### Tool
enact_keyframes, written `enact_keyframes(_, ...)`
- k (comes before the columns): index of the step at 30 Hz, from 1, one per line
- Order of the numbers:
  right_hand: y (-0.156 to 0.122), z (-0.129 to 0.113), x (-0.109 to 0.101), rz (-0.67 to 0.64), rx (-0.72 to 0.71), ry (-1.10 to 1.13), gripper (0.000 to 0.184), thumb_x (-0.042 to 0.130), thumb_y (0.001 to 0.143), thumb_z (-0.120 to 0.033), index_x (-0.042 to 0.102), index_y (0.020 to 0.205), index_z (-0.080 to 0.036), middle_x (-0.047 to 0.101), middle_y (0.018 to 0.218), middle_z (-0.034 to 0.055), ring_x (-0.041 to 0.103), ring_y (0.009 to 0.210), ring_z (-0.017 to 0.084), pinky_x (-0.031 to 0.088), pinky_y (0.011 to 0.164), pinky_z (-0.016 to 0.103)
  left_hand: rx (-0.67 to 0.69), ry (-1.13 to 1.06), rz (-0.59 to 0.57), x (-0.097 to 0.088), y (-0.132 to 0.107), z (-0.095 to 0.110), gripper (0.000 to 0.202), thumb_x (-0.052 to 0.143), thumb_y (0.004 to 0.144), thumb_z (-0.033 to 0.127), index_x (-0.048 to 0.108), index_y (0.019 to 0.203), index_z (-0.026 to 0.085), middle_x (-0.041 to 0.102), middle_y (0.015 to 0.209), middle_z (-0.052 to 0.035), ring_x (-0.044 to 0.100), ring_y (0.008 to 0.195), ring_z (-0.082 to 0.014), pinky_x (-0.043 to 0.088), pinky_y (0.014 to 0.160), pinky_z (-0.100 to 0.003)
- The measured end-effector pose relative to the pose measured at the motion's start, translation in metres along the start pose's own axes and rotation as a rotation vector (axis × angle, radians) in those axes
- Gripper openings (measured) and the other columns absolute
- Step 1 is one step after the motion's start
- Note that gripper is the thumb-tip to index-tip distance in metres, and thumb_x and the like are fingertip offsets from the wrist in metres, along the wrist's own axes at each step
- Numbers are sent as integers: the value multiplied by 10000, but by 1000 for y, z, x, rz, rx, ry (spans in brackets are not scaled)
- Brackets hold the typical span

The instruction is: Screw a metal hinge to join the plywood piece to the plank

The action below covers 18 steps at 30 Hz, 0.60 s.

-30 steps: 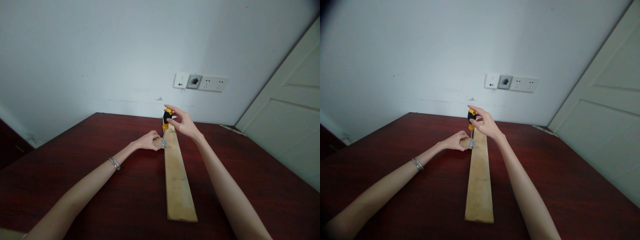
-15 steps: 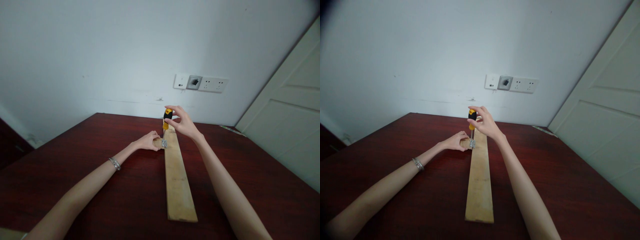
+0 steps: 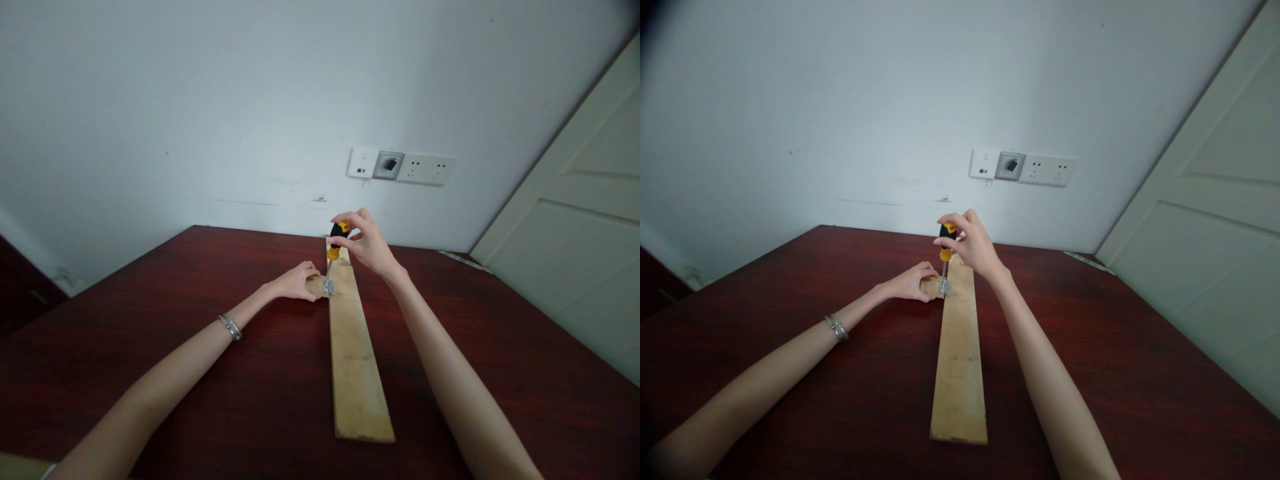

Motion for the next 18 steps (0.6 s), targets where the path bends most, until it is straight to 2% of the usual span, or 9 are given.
enact_keyframes(3, 0, -2, -1, 3, 11, -23, 287, 660, 784, -347, 631, 1055, -260, 472, 931, 40, 535, 851, 174, 542, 634, 291, 2, 2, -2, 0, 0, 0, 528, 757, 613, 374, 620, 1074, 156, 510, 1053, -69, 525, 978, -236, 434, 899, -363)
enact_keyframes(7, -1, -8, -3, -36, 25, -3, 377, 625, 790, -304, 602, 1165, -267, 508, 1039, 71, 550, 943, 207, 550, 613, 288, 2, -1, -4, 0, 0, 1, 502, 748, 625, 364, 624, 1066, 160, 512, 1040, -63, 526, 966, -229, 435, 899, -359)
enact_keyframes(12, -2, -4, -2, -157, 35, 133, 560, 563, 774, -176, 484, 1313, -306, 554, 1210, 59, 588, 959, 202, 558, 764, 365, 12, 7, -5, 0, 0, 1, 498, 752, 624, 364, 625, 1056, 150, 512, 1034, -64, 523, 964, -227, 435, 902, -354)
enact_keyframes(14, -2, 1, -2, -142, 27, 163, 572, 569, 772, -177, 469, 1318, -312, 556, 1230, 47, 593, 969, 203, 552, 791, 372, 14, 12, -6, 0, 0, 0, 505, 756, 621, 364, 623, 1057, 145, 511, 1032, -66, 524, 961, -226, 437, 897, -352)
enact_keyframes(18, -1, 8, -2, -71, 32, 146, 516, 627, 756, -228, 512, 1254, -295, 583, 1189, 46, 592, 968, 216, 555, 744, 359, 11, 21, 2, 1, 0, 0, 512, 758, 618, 356, 619, 1064, 147, 508, 1026, -64, 526, 961, -226, 437, 895, -356)
Point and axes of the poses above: each hand's wrist, its own y-axis towards the middle knuckle, its own x-axis out of the palm, z = x × y, the point moved 4 cm from there along y, towards the middle knuckle
